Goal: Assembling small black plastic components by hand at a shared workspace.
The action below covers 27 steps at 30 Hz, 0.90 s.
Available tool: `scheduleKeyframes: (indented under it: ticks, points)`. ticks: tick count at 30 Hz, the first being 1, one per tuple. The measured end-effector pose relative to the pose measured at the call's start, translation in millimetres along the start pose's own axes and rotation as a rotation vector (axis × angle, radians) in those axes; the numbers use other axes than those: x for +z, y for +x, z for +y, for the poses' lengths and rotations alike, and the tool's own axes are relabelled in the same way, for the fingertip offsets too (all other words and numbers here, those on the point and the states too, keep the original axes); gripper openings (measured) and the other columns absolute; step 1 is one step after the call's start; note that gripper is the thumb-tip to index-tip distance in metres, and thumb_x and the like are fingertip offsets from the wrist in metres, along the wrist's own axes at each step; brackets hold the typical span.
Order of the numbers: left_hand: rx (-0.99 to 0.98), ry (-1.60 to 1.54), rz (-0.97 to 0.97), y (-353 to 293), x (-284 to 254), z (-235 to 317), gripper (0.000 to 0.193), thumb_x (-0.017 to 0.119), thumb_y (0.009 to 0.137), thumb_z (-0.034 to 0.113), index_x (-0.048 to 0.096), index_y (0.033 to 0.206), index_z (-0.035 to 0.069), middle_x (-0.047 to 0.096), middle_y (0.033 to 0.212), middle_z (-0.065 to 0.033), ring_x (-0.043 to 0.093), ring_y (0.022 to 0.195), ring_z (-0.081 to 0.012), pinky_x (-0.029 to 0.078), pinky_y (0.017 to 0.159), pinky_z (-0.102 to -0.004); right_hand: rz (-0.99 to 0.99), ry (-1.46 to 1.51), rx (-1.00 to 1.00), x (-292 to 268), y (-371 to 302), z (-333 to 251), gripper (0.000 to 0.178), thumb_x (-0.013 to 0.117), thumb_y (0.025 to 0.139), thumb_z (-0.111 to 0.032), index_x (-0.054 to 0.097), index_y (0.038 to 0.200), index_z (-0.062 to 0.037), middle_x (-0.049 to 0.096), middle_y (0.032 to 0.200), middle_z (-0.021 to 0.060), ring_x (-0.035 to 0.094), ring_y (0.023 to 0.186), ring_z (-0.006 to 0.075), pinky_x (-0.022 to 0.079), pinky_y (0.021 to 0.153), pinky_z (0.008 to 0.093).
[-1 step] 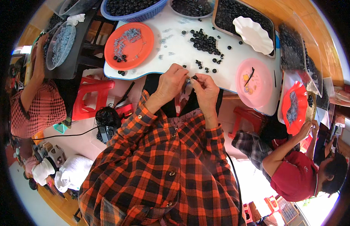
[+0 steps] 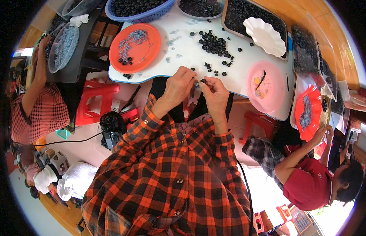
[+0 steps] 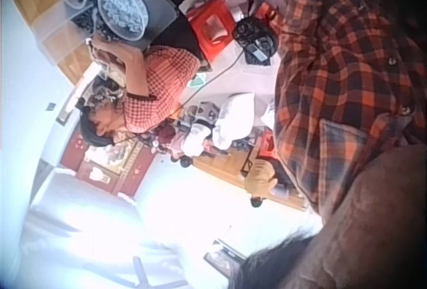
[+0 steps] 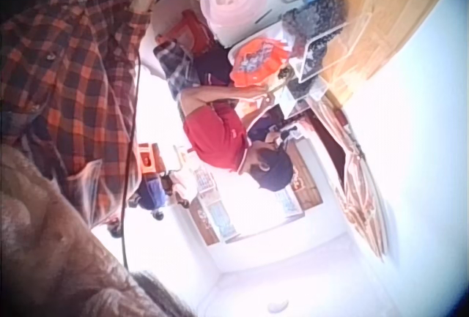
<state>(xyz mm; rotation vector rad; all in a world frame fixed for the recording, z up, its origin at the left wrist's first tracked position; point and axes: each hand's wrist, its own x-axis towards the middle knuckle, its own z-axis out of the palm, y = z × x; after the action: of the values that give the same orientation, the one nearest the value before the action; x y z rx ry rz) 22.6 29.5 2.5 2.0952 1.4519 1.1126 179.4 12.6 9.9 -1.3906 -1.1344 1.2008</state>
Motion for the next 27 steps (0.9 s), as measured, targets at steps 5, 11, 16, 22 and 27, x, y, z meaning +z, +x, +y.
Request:
scheduleKeyframes:
  ticks: [5,11,16,22,27]
  points:
    - [-0.051,-0.026,0.025,-2.2,-3.4,2.7,0.022,0.069,0.080,0.003,0.063,0.101,0.002,0.059,0.096,-0.0119,0.065,0.076,-0.0308,0.053,0.064,-0.0357,0.001,-0.011,-0.012,-0.9,-0.9,-1.4,0.022,0.071,0.085,-0.004,0.066,0.106,0.0014,0.066,0.086,0.0012,0.057,0.072,0.0056,0.049,0.065,0.0200]
    - [-0.253,-0.319,0.108,-15.5,-3.9,-1.6,0.015,0.067,0.088,0.010,0.067,0.100,0.000,0.065,0.084,-0.0077,0.062,0.066,-0.0153,0.051,0.059,-0.0256,-0.022,-0.051,-0.177,1.9,-1.5,1.3,0.019,0.075,0.081,-0.001,0.068,0.099,0.0003,0.065,0.085,0.0006,0.058,0.073,0.0050,0.049,0.064,0.0201]
    - [-0.729,-1.033,-0.111,-23.7,-12.5,4.0,0.024,0.064,0.094,0.019,0.068,0.105,-0.002,0.067,0.080,-0.0032,0.060,0.066,-0.0059,0.051,0.060,-0.0206,-0.066,-0.071,-0.213,10.2,-8.0,-5.6,0.017,0.076,0.079,0.001,0.067,0.094,-0.0007,0.063,0.085,0.0015,0.058,0.072,0.0054,0.048,0.062,0.0201]
    - [-0.767,-1.181,-0.105,-28.9,-16.1,2.3,0.025,0.063,0.095,0.018,0.067,0.107,-0.004,0.068,0.082,-0.0051,0.061,0.066,-0.0080,0.053,0.061,-0.0203,-0.121,-0.166,-0.331,13.7,-7.9,-10.4,0.017,0.074,0.079,0.001,0.067,0.094,-0.0014,0.060,0.087,0.0026,0.058,0.070,0.0067,0.048,0.061,0.0203]
    - [-0.834,-1.229,-0.006,-32.6,-20.4,1.9,0.023,0.064,0.093,0.016,0.066,0.104,-0.004,0.064,0.078,-0.0032,0.059,0.066,-0.0083,0.050,0.059,-0.0204,-0.214,-0.216,-0.355,22.2,-8.2,-23.6,0.017,0.072,0.081,0.002,0.068,0.098,-0.0005,0.060,0.090,0.0042,0.061,0.072,0.0080,0.051,0.063,0.0204]
